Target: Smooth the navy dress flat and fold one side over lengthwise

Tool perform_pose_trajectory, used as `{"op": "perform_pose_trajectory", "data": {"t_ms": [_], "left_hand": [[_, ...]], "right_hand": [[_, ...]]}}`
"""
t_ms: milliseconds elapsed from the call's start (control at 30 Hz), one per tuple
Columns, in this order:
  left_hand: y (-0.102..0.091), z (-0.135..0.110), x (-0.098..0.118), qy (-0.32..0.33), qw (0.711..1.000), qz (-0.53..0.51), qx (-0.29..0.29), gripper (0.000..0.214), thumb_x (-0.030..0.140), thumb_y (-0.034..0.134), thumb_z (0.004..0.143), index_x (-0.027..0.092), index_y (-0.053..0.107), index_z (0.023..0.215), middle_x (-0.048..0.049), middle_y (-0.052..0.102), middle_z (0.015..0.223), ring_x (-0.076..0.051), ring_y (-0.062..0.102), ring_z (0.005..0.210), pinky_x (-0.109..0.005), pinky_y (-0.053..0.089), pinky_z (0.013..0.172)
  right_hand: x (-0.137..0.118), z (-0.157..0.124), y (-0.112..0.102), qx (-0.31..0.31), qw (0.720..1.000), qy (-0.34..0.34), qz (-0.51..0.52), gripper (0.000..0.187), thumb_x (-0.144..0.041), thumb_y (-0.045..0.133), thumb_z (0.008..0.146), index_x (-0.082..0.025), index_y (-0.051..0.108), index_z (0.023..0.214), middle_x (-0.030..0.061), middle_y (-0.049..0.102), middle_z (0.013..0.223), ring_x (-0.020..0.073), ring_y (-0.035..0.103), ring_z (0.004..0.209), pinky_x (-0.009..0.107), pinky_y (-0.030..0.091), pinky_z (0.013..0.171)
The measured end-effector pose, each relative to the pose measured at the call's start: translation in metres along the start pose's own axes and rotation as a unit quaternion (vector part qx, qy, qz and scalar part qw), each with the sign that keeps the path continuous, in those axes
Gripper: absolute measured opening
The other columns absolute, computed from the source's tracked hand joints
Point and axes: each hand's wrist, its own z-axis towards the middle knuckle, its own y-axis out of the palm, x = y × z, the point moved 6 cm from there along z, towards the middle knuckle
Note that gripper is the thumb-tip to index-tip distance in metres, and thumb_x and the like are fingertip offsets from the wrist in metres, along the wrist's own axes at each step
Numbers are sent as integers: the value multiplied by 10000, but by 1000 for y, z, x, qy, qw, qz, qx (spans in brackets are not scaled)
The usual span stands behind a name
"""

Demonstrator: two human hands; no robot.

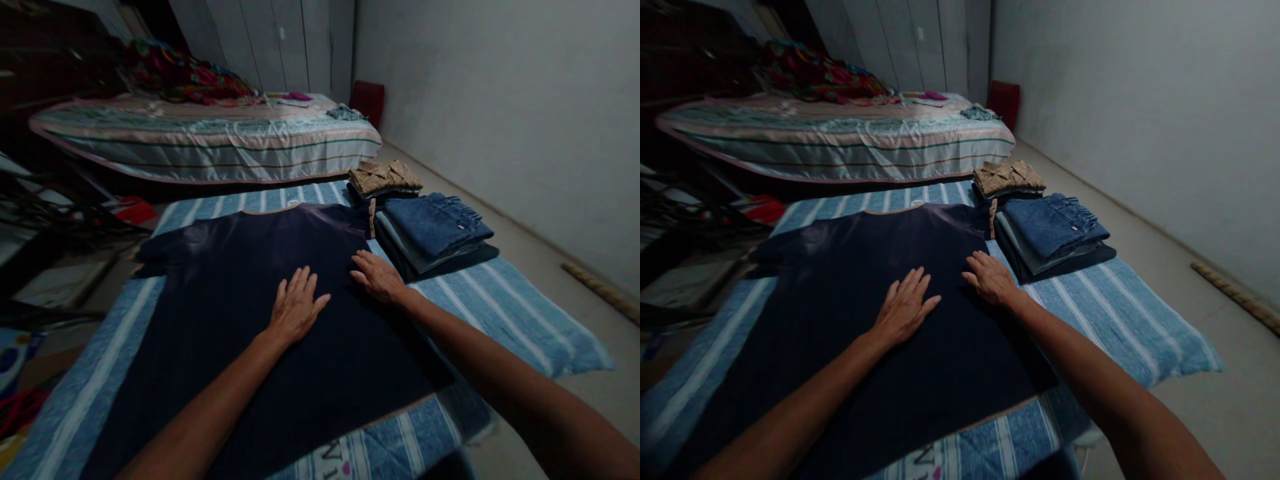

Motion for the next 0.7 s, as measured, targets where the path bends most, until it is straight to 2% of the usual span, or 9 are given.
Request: {"op": "perform_pose_trajectory", "data": {"t_ms": [100, 167, 300, 500, 600, 700], "left_hand": [[8, -42, 26, 69, 998, -10, -3, 561, 489, 345, 935, 150, 405, 1378, -111, 290, 1491, -255, 222, 1384, -483, 217, 1104], [11, -66, 35, 94, 995, -16, 13, 548, 483, 359, 934, 160, 409, 1374, -111, 297, 1489, -261, 234, 1379, -495, 222, 1098], [12, -99, 40, 110, 993, -27, 25, 544, 478, 373, 936, 161, 400, 1376, -117, 299, 1488, -268, 234, 1379, -496, 238, 1091], [6, -144, 42, 111, 993, -44, 12, 555, 489, 410, 924, 174, 386, 1380, -113, 295, 1491, -262, 216, 1385, -491, 223, 1099], [3, -162, 46, 114, 992, -58, 3, 568, 498, 411, 924, 185, 355, 1395, -105, 266, 1504, -248, 189, 1394, -482, 209, 1108], [1, -175, 47, 99, 992, -78, -6, 567, 519, 363, 936, 189, 347, 1396, -96, 247, 1512, -230, 163, 1401, -475, 213, 1112]], "right_hand": [[-12, -32, 7, -16, 998, -66, 19, 483, -421, 371, 956, -121, 469, 1322, 144, 432, 1406, 246, 347, 1325, 389, 299, 1079], [-10, -45, 7, -7, 997, -78, 0, 449, -392, 406, 948, -114, 503, 1287, 163, 453, 1385, 265, 370, 1310, 419, 306, 1075], [-7, -55, 1, 33, 996, -57, -53, 375, -320, 438, 938, -81, 566, 1198, 206, 512, 1311, 299, 428, 1265, 442, 344, 1050], [-33, -100, 6, 49, 990, -128, -16, 411, -349, 350, 958, -115, 539, 1238, 174, 500, 1337, 286, 437, 1261, 458, 409, 1010], [-17, -121, 10, 78, 993, -83, -18, 454, -381, 312, 961, -83, 566, 1192, 203, 536, 1280, 304, 477, 1222, 468, 443, 979], [-1, -134, 12, 91, 993, -67, -18, 462, -417, 328, 946, -95, 584, 1155, 202, 538, 1271, 309, 505, 1191, 465, 467, 955]]}}
